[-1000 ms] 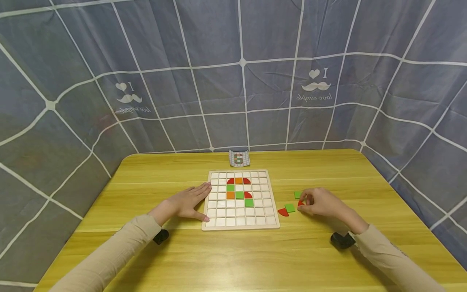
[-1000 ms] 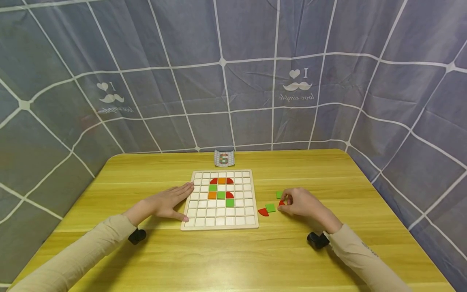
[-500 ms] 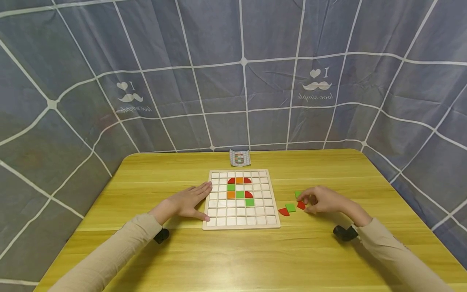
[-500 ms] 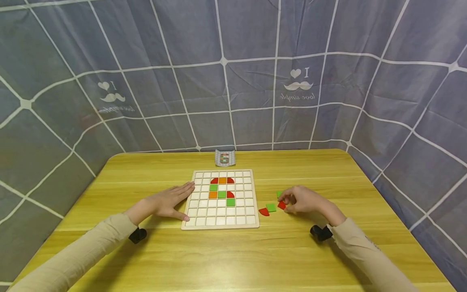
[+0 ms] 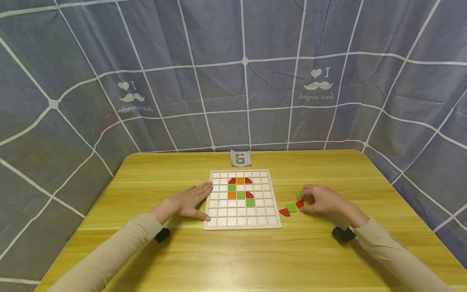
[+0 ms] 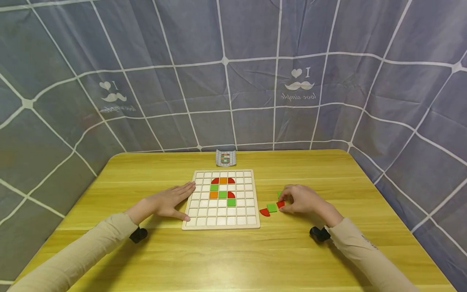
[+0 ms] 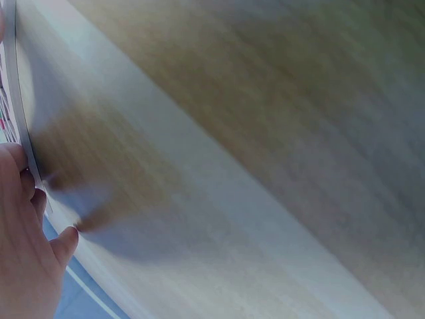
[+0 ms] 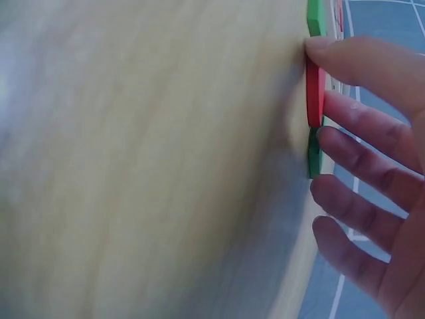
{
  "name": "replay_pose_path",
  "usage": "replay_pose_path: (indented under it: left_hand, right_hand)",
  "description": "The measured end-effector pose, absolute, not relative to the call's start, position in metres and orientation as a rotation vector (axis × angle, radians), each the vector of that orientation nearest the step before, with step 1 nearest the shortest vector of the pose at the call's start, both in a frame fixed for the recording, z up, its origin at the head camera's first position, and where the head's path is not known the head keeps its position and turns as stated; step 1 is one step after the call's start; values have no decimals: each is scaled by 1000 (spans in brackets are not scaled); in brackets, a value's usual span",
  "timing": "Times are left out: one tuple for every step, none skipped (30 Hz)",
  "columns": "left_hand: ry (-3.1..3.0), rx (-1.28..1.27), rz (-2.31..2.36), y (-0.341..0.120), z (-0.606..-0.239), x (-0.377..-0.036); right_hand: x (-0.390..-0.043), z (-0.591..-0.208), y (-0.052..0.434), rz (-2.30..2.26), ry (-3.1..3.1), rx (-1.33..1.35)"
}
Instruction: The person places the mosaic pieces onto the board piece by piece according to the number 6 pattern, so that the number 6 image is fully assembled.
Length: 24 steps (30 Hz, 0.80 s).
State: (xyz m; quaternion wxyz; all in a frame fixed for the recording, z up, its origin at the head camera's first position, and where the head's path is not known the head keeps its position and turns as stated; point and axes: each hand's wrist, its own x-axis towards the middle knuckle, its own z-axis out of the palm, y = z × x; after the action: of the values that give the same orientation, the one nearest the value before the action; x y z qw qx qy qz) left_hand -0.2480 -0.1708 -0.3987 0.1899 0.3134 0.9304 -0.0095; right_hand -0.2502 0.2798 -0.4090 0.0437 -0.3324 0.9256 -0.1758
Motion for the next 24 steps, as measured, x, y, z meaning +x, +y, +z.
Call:
replay_pose_path:
  left_hand:
    - [2615, 879, -26, -171, -399, -248]
    - [2616, 873, -35, -171, -399, -248]
    - [2617, 873, -36, -171, -399, -248]
    - [2619, 873, -38, -171, -399, -248]
    - [2621, 874, -41, -171, -399, -249]
    - [2623, 874, -44, -171, -400, -249]
    - [2623, 873, -47, -171, -400, -249]
    - [2624, 874, -49, -171, -400, -249]
    - [2624, 877, -47, -171, -400, -249]
    - [2626, 879, -47, -172, -400, -249]
    - [2627, 880, -47, -172, -400, -249]
    - [2627, 875, -55, -172, -400, -249]
    - [2628, 878, -53, -172, -400, -249]
    - [2629, 880, -50, -172, -400, -249]
    - [2630, 883, -49, -172, -400, -249]
    - [2630, 882, -49, -172, -401, -249]
    - [2629, 881, -52, -172, -401, -249]
    - [2628, 885, -46, -172, -401, -249]
    - [2626, 885, -46, -172, -401, -249]
    - [2625, 889, -41, -172, -401, -249]
    - [2624, 894, -39, -172, -401, -249]
    - [2623, 899, -35, -171, -401, -248]
    - [2622, 902, -35, -171, -400, -248]
    - [2621, 905, -32, -171, -400, -248]
  right_hand:
    - [-250, -409, 279, -528, 2841, -1018]
    - [-250, -409, 279, -521, 2851, -1019]
    - [-250, -410, 278, -509, 2861, -1016]
    - [-250, -410, 278, -497, 2872, -1009]
    - [-250, -410, 277, -484, 2882, -1000]
    - [-249, -410, 277, -470, 2893, -988]
    - [-249, -410, 276, -453, 2906, -974]
    - [-249, -409, 276, -436, 2920, -960]
    - [-248, -409, 275, -420, 2933, -946]
    - [-248, -408, 274, -409, 2945, -932]
    - [-247, -408, 273, -404, 2956, -921]
    - [-246, -407, 272, -404, 2967, -912]
    - [-245, -406, 271, -403, 2975, -905]
    - [-244, -405, 269, -403, 2985, -896]
    - [-243, -404, 268, -408, 2994, -895]
    - [-243, -403, 266, -408, 3006, -899]
    - [-242, -403, 265, -404, 3019, -901]
    - [-241, -403, 263, -406, 3033, -907]
    - [-240, -403, 262, -397, 3051, -908]
    - [-240, -403, 260, -391, 3069, -909]
    - [-239, -404, 258, -388, 3085, -916]
    - [-238, -404, 257, -384, 3100, -919]
    - [-238, -404, 255, -389, 3109, -917]
    - [-237, -404, 253, -393, 3114, -920]
